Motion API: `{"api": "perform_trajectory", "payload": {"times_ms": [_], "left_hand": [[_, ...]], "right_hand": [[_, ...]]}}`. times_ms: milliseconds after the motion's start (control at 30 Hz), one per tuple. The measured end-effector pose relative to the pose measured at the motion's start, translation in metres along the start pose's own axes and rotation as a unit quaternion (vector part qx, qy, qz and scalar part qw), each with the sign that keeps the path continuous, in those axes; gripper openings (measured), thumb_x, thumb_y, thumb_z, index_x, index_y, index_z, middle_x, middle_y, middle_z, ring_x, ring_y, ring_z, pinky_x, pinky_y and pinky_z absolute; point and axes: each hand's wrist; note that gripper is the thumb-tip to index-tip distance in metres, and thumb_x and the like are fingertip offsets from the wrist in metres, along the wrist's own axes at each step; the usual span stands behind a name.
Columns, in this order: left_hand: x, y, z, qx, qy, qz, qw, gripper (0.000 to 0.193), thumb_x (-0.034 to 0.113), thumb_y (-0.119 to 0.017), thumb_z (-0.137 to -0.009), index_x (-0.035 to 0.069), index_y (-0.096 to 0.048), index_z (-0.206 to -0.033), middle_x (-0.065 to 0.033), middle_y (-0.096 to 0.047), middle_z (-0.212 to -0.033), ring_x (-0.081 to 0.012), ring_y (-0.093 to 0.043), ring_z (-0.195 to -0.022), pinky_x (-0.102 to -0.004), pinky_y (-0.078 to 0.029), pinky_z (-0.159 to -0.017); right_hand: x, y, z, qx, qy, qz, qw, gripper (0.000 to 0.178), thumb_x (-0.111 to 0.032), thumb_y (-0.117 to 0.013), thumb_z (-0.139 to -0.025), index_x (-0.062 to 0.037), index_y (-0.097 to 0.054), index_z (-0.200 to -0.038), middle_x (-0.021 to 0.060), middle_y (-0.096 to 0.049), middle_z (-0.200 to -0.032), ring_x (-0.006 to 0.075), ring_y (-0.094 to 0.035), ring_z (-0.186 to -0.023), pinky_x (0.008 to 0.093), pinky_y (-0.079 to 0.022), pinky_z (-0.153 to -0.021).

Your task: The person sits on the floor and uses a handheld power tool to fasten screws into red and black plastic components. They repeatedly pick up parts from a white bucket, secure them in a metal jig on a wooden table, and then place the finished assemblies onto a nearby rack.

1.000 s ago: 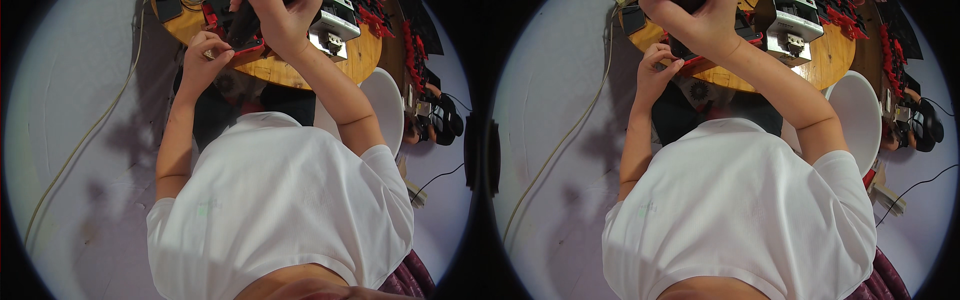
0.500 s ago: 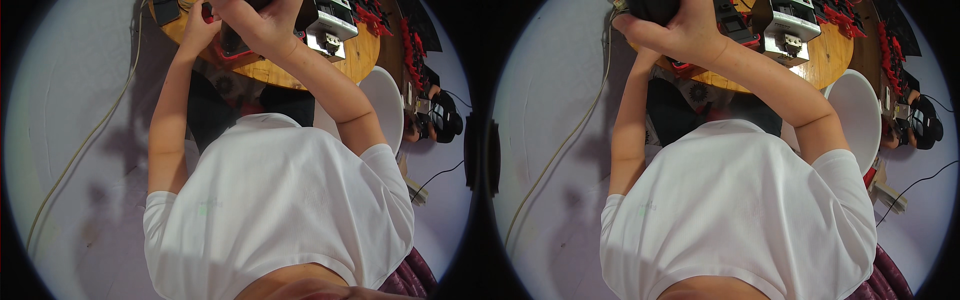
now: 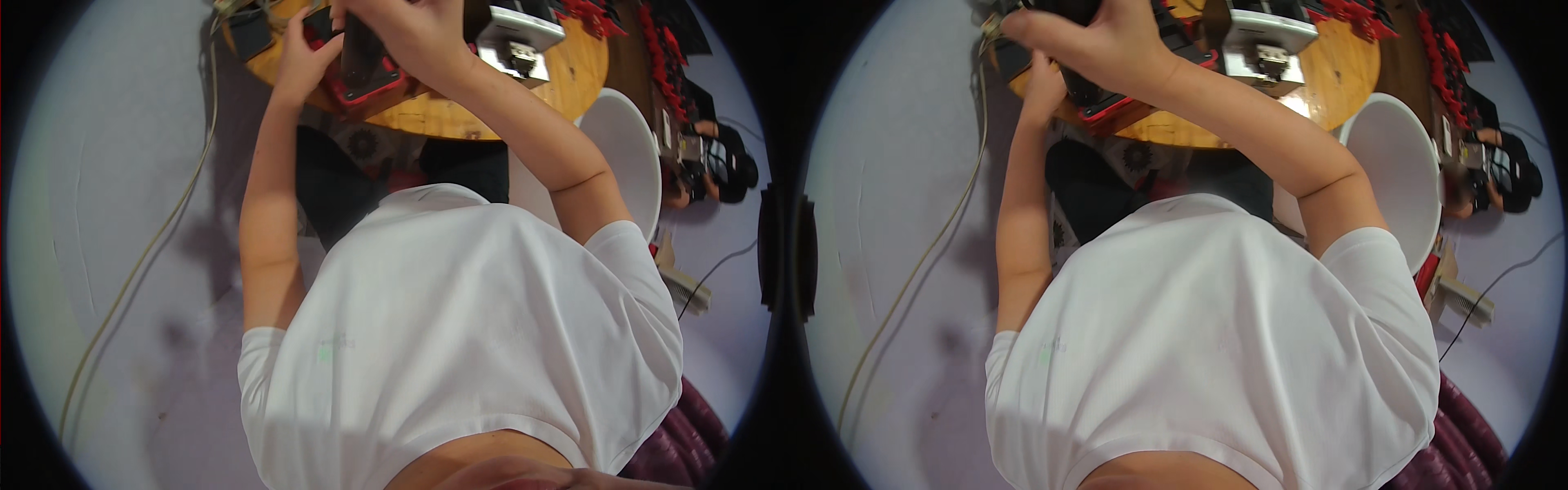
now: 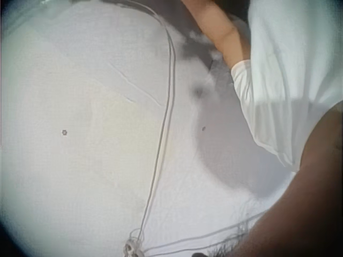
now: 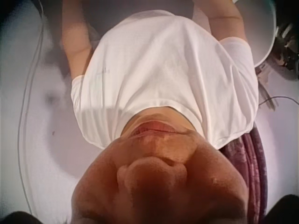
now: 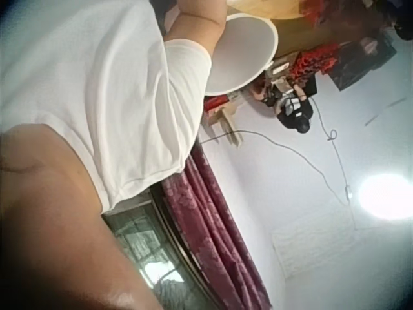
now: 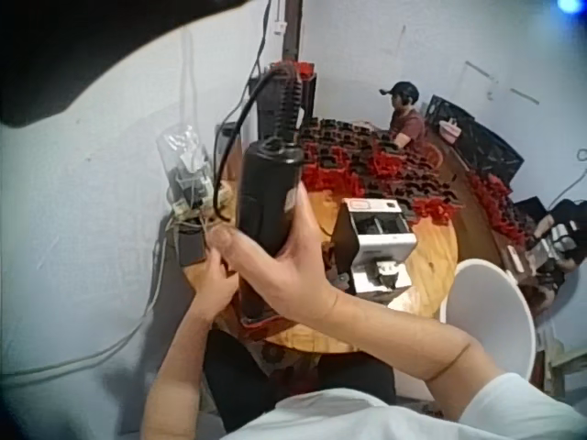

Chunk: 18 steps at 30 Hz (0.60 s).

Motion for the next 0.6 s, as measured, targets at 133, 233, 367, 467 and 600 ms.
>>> {"api": "perform_trajectory", "payload": {"times_ms": [133, 233, 367, 467, 600], "left_hand": [[0.043, 0.011, 0.002, -0.075, 0.150, 0.132, 0.977, 0.090, 0.042, -0.081, -0.078, -0.004, -0.036, -0.141, -0.0202, -0.052, -0.129, -0.0271, -0.051, -0.121, -0.0342, -0.039, -0.103], [0.032, 0.020, -0.010, -0.086, 0.081, -0.098, 0.988, 0.087, 0.046, -0.077, -0.080, -0.006, -0.040, -0.139, -0.0253, -0.049, -0.136, -0.0324, -0.049, -0.128, -0.0390, -0.039, -0.106], [0.049, 0.003, -0.020, -0.084, -0.059, -0.234, 0.967, 0.080, 0.055, -0.068, -0.083, 0.004, -0.046, -0.140, -0.0212, -0.043, -0.146, -0.0372, -0.041, -0.135, -0.0482, -0.031, -0.111], [0.062, -0.019, -0.018, -0.066, -0.132, -0.343, 0.928, 0.070, 0.058, -0.062, -0.085, 0.011, -0.053, -0.136, -0.0153, -0.047, -0.145, -0.0359, -0.043, -0.134, -0.0519, -0.029, -0.111], [0.055, -0.030, -0.024, -0.105, -0.134, -0.378, 0.910, 0.062, 0.059, -0.055, -0.089, 0.012, -0.062, -0.128, -0.0124, -0.054, -0.138, -0.0354, -0.045, -0.131, -0.0530, -0.030, -0.108]], "right_hand": [[-0.053, 0.064, -0.010, 0.055, -0.132, 0.169, 0.975, 0.042, -0.015, -0.075, -0.085, -0.0051, -0.044, -0.112, 0.0026, -0.059, -0.082, 0.0079, -0.057, -0.066, 0.0228, -0.048, -0.057], [-0.074, 0.118, -0.004, 0.055, -0.088, 0.217, 0.971, 0.040, -0.012, -0.076, -0.083, -0.0039, -0.049, -0.111, 0.0036, -0.060, -0.082, 0.0112, -0.060, -0.068, 0.0249, -0.049, -0.061], [-0.116, 0.155, 0.013, 0.073, -0.079, 0.525, 0.844, 0.041, -0.015, -0.076, -0.084, -0.0032, -0.050, -0.114, 0.0035, -0.059, -0.080, 0.0114, -0.060, -0.067, 0.0255, -0.049, -0.059], [-0.103, 0.167, 0.028, 0.164, -0.126, 0.400, 0.893, 0.039, -0.018, -0.075, -0.086, -0.0040, -0.050, -0.113, 0.0032, -0.059, -0.081, 0.0112, -0.061, -0.065, 0.0257, -0.049, -0.057], [-0.073, 0.178, 0.042, 0.254, -0.010, 0.270, 0.929, 0.034, -0.013, -0.074, -0.087, -0.0067, -0.049, -0.109, 0.0022, -0.058, -0.080, 0.0101, -0.058, -0.063, 0.0253, -0.048, -0.055]]}}
Point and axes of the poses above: each hand's wrist, its own z-axis away from the middle knuckle, its own y-axis out of the back of the hand, x = y × z
